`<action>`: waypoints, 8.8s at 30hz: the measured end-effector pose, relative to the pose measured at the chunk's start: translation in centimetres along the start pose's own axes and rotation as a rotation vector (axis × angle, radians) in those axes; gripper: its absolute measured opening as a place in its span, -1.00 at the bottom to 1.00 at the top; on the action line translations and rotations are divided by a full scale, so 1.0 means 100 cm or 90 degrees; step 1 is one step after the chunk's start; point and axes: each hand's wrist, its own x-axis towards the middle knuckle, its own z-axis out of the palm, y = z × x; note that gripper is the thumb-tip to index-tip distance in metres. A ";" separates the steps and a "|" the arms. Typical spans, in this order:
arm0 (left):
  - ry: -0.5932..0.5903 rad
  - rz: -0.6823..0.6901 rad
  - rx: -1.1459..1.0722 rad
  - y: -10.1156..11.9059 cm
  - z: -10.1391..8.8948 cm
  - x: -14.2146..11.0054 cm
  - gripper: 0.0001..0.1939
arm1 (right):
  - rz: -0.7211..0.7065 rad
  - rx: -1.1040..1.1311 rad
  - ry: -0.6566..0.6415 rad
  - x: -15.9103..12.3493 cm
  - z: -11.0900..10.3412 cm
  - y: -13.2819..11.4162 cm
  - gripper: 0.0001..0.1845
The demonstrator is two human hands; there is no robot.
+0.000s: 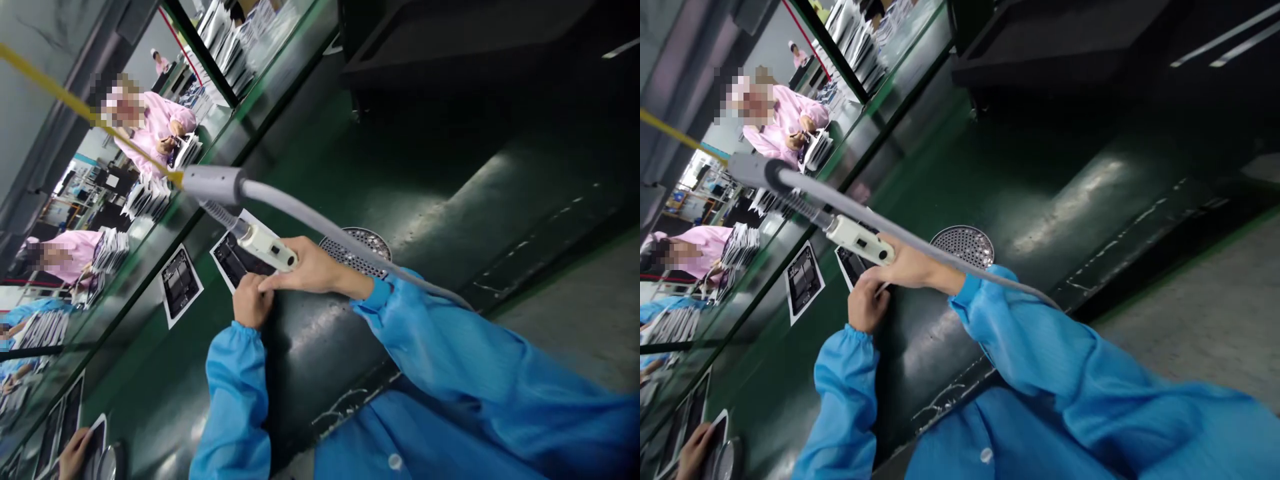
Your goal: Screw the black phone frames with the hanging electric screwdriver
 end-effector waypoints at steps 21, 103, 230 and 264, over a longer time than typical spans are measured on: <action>0.196 0.050 -0.174 0.054 0.042 -0.055 -0.79 | -0.117 -0.028 0.297 0.009 -0.063 0.016 -0.78; 0.117 -0.068 -0.014 0.076 0.030 -0.067 -0.71 | -0.064 -0.149 0.307 0.006 -0.057 0.022 -0.74; 0.215 -0.161 -0.192 0.053 0.050 -0.055 -0.69 | -0.107 -0.158 0.291 0.032 -0.077 0.055 -0.67; 0.077 -0.182 -0.198 0.067 0.041 -0.046 -0.64 | -0.068 -0.121 0.062 -0.012 0.042 0.065 -0.63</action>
